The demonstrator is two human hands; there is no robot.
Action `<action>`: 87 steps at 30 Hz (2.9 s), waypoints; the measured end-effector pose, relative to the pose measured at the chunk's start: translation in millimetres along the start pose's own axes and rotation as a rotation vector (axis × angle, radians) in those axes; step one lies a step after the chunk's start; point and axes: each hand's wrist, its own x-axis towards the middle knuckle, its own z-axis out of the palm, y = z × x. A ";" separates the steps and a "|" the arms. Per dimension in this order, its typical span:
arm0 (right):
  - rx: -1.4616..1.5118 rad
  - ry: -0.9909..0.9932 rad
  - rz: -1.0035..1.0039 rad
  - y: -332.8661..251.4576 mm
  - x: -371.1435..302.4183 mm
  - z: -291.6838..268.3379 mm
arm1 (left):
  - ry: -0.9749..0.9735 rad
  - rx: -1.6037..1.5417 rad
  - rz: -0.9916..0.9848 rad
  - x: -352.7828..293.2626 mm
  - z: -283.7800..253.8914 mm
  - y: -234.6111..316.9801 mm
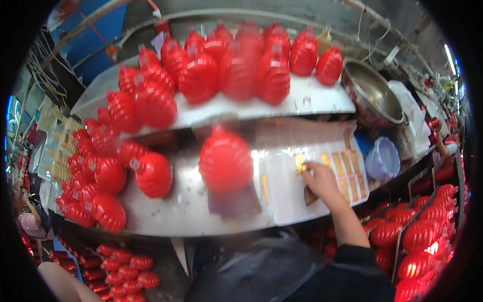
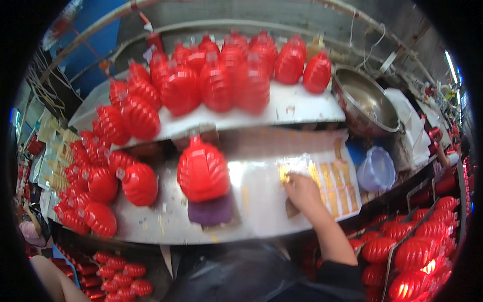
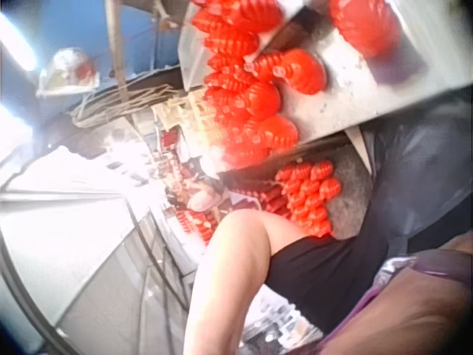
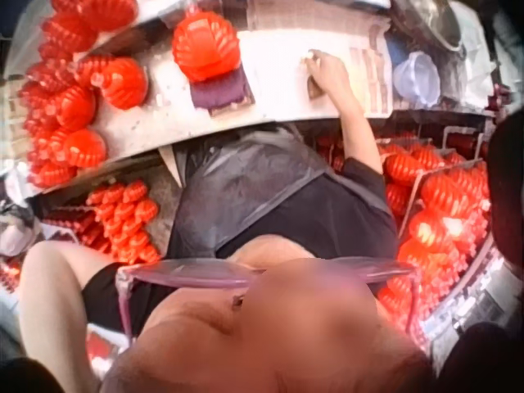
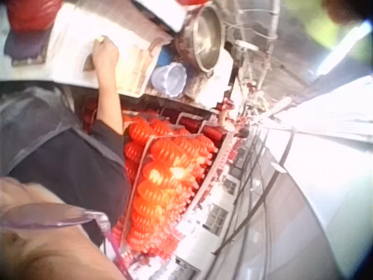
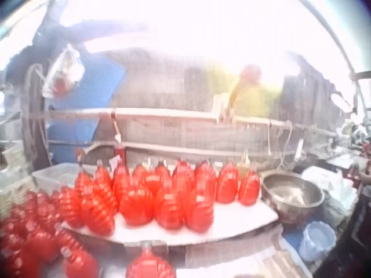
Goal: The person repeatedly picks up red plastic bottles from a table, applies a yellow label to each bottle, and places the labeled bottles back on the table. The process is repeated for multiple bottles in a continuous loop.
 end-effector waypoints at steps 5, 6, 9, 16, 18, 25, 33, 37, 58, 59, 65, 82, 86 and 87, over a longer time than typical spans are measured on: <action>0.089 0.051 0.020 8.4 -0.5 3.6 | 0.043 -0.015 0.001 -1.4 3.1 1.5; 0.035 0.046 0.006 10.6 0.3 3.9 | 0.057 -0.010 0.008 -0.8 2.7 1.5; -0.054 0.080 -0.094 14.2 0.8 7.3 | 0.086 -0.012 0.028 0.3 1.4 0.8; -0.238 0.002 -0.208 0.1 -28.6 20.5 | 0.396 -0.088 0.081 -21.1 -2.7 10.9; -0.374 -0.120 -0.179 -5.0 -48.4 22.4 | 0.607 -0.156 0.081 -30.1 -3.1 18.1; -0.323 -0.042 -0.362 7.4 -90.3 19.8 | 1.338 -0.639 -0.221 -15.8 73.0 25.2; -0.312 0.041 -0.577 18.7 -140.1 26.9 | 0.907 -1.194 -0.768 36.5 163.1 9.2; 0.167 -0.182 -0.501 -3.8 -110.3 -4.3 | 0.568 -1.262 -0.655 52.4 180.5 -3.4; 1.021 -0.609 -0.012 -133.2 59.2 -86.2 | 0.923 -1.538 -0.968 52.7 182.8 -26.9; 0.999 -0.622 -0.014 -137.1 66.5 -86.0 | 0.964 -1.484 -0.966 49.3 183.0 -28.2; 0.894 -0.527 -0.185 -168.1 115.6 -78.6 | 1.133 -0.937 -1.150 37.5 198.8 -54.4; -0.451 0.171 -1.235 -170.8 22.3 4.4 | 1.011 -0.816 -1.121 46.3 212.0 -109.1; -0.325 0.011 -1.207 -175.0 7.7 -6.1 | 1.037 -0.837 -1.075 42.7 218.0 -107.7; -0.180 -0.080 -1.136 -175.9 10.9 -9.1 | 1.047 -0.842 -1.061 41.5 220.6 -106.3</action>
